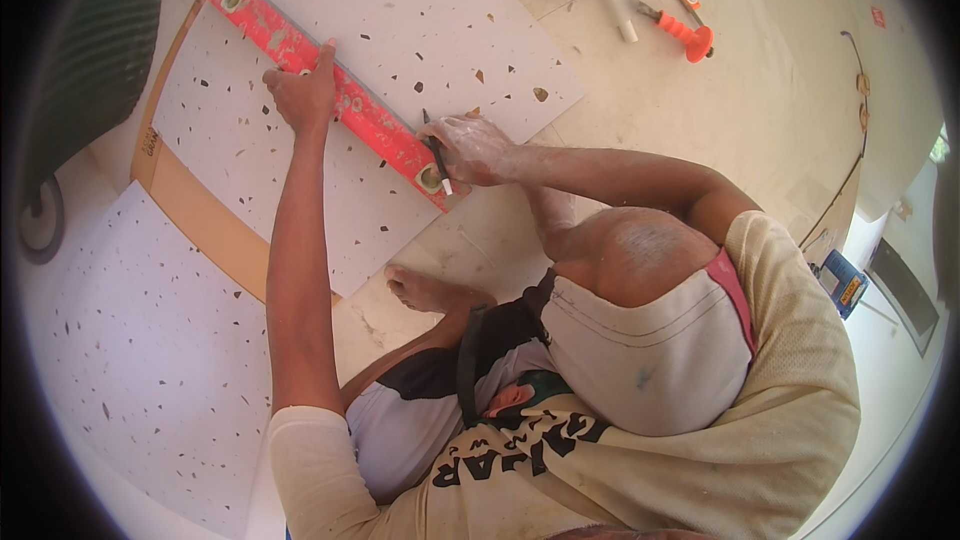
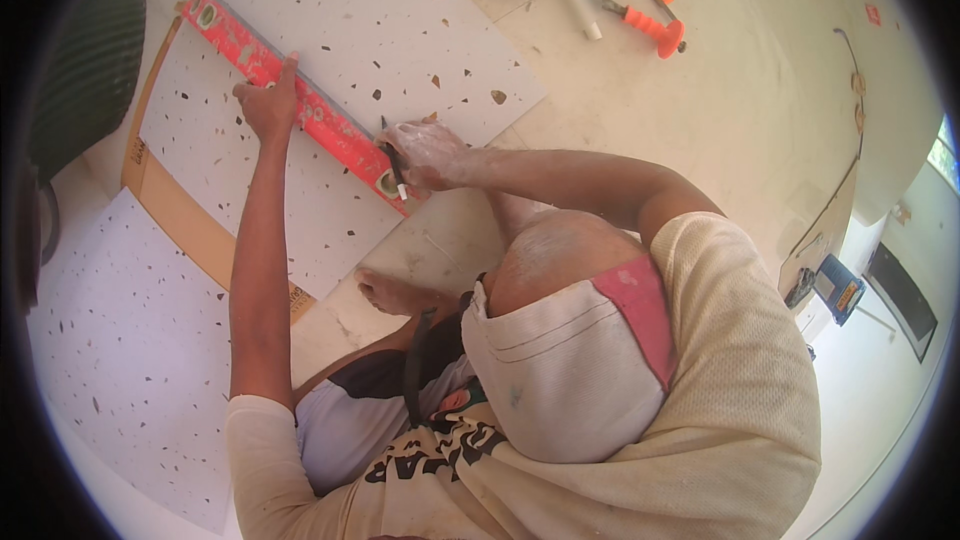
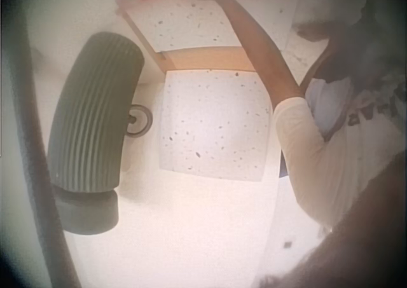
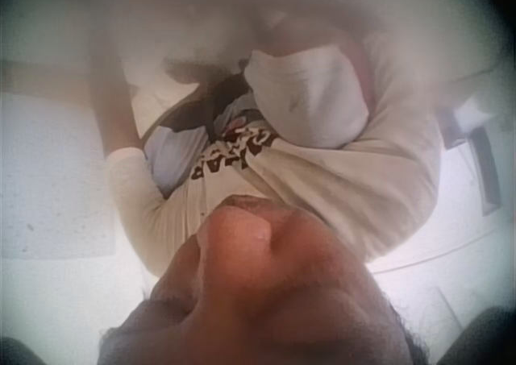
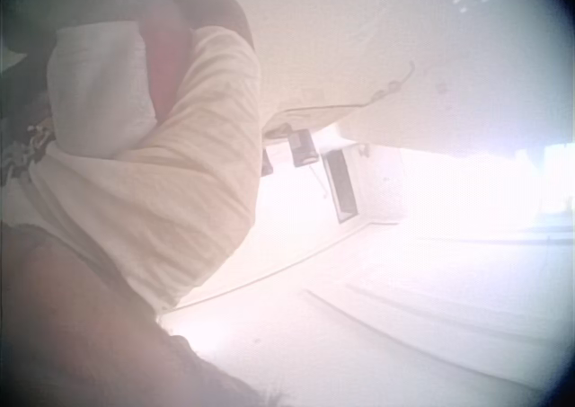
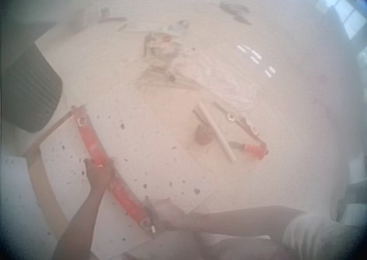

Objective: The person measures and marks a large white terrazzo tile using a red spirit level and a black marker. They also use a tape measure to measure a gap in the floor and transfer those measurements to the tile to prepare it for cutting.

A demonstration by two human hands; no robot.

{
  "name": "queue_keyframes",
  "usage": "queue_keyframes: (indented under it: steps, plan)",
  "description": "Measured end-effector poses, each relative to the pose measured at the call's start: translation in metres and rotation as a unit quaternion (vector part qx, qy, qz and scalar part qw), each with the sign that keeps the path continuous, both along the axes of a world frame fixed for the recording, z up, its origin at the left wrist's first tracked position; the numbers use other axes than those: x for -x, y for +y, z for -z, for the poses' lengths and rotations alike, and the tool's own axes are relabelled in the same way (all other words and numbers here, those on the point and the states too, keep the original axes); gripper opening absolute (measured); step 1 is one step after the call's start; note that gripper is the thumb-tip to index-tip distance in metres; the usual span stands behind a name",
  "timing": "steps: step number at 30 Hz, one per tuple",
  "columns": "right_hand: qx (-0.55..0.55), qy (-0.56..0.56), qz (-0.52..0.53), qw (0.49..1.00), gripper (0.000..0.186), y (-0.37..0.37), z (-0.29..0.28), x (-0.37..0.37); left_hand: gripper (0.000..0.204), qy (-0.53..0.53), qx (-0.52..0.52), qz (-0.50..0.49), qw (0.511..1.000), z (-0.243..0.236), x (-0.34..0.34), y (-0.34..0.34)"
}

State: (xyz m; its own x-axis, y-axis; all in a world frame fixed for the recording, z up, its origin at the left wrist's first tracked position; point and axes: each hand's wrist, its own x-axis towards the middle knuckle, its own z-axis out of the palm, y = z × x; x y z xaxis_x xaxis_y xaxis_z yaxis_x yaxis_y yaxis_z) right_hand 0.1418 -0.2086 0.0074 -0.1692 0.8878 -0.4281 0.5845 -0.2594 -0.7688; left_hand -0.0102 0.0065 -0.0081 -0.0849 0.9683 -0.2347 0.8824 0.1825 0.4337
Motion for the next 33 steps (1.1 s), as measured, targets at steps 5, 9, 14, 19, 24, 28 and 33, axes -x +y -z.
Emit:
queue_keyframes:
  steps: [5,9,14,19,24,28,33]
  plan:
    - [-0.008,-0.002,0.0,1.0,0.041,-0.001,0.004,0.001,0.1,0.005,-0.001,0.005,1.0,-0.002,-0.002,-0.001]
    - [-0.005,0.006,-0.003,1.0,0.04,0.0,0.004,0.0,0.101,0.008,-0.002,0.004,1.0,-0.001,0.0,0.0]
    - [-0.016,0.006,0.0,1.0,0.04,-0.001,0.003,0.0,0.101,0.004,-0.004,0.001,1.0,0.0,-0.001,0.0]
    - [0.001,-0.003,-0.009,1.0,0.042,0.002,-0.001,0.001,0.1,-0.002,-0.024,-0.001,1.0,0.009,0.005,-0.001]
    - [-0.002,-0.002,-0.013,1.0,0.046,0.0,0.004,0.0,0.098,-0.02,-0.002,-0.008,1.0,-0.003,0.0,-0.003]
    - [0.014,0.005,-0.026,1.0,0.048,0.0,0.008,-0.001,0.101,-0.025,0.007,-0.017,1.0,-0.004,0.001,-0.003]
    - [0.009,0.0,-0.023,1.0,0.047,0.0,0.006,0.0,0.101,-0.02,0.003,-0.012,1.0,-0.003,0.002,-0.003]
